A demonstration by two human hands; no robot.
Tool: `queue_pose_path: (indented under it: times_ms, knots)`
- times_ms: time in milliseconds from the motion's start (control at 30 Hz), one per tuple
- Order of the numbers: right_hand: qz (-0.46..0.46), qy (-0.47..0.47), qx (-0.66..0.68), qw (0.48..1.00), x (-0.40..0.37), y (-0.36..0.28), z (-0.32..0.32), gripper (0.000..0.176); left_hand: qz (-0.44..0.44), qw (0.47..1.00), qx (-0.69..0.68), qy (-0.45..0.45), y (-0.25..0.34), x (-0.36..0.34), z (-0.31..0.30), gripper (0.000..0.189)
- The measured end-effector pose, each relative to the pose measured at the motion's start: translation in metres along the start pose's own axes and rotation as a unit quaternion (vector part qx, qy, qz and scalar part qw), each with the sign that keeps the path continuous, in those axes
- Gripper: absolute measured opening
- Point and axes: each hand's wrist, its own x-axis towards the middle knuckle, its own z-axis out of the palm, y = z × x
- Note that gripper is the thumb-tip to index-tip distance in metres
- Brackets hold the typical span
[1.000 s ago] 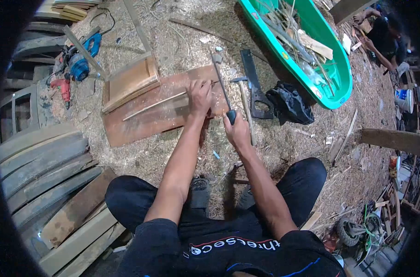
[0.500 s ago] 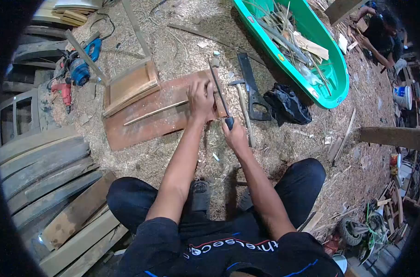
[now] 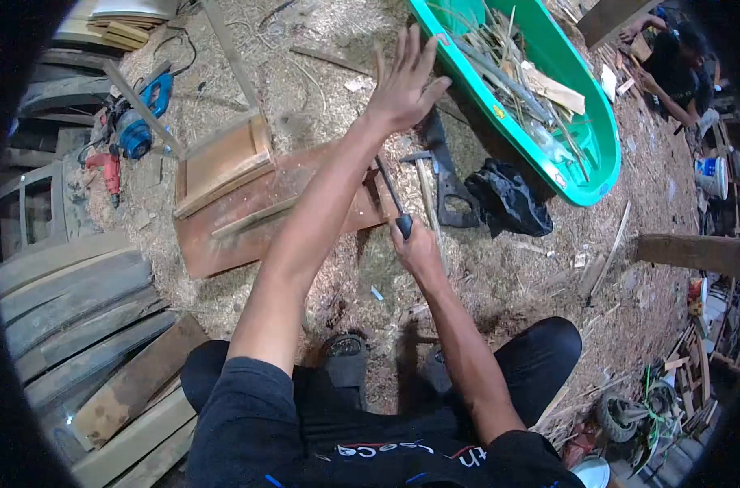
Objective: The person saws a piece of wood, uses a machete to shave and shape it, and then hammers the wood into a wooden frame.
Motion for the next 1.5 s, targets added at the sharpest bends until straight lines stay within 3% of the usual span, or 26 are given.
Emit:
queue_pose_path:
  times_ms: [100,200,233,467,500,600,800,967,1033,1133,1233,1333,1500]
  knots:
    - [-0.009,0.002,0.004,1.0,-0.004,0.003,0.0,0.039,0.035,0.999,0.027,0.016,0.027,0.012,-0.029,0.084]
    - [-0.026,-0.007,0.009,1.0,-0.006,0.002,-0.005,0.039,0.032,0.981,0.141,-0.133,-0.055,-0.089,0.055,0.085]
    - [-0.033,-0.003,0.001,0.999,-0.001,0.002,-0.007,0.039,-0.04,0.984,0.065,-0.162,-0.049,-0.075,0.045,0.084]
    - [-0.014,-0.001,0.009,1.0,-0.007,0.006,0.001,0.038,0.043,0.996,0.081,-0.002,0.006,0.014,-0.018,0.079]
    - [-0.016,0.002,0.018,1.0,-0.007,0.004,0.0,0.037,-0.005,0.995,0.076,-0.067,0.013,0.023,-0.032,0.085]
    - [-0.011,0.004,0.015,1.0,-0.009,0.004,0.001,0.036,0.025,0.998,0.06,-0.002,0.023,0.031,-0.038,0.084]
    - [0.008,-0.004,0.024,1.0,-0.026,0.01,0.0,0.035,0.069,0.995,0.052,0.042,0.037,0.014,-0.035,0.079]
    - [0.009,-0.01,0.01,1.0,-0.019,0.015,0.004,0.035,-0.02,0.988,0.074,-0.133,-0.037,-0.107,0.042,0.077]
    - [0.02,-0.011,0.004,1.0,-0.019,0.014,0.002,0.036,-0.183,0.969,0.075,-0.151,-0.018,-0.109,0.001,0.074]
    - [0.035,-0.013,0.0,0.999,-0.024,0.014,0.003,0.037,-0.321,0.937,0.024,0.133,-0.033,-0.154,0.004,0.066]
    - [0.021,-0.007,0.007,1.0,-0.023,0.017,0.005,0.039,-0.438,0.884,0.166,-0.001,0.013,-0.189,0.005,0.06]
    - [0.052,-0.022,-0.009,0.998,-0.024,-0.002,-0.014,0.041,-0.345,0.889,0.291,-0.072,0.014,-0.223,0.023,0.063]
    - [0.007,0.008,0.029,1.0,-0.025,0.013,-0.02,0.037,-0.341,0.892,0.288,-0.068,0.015,-0.222,0.022,0.062]
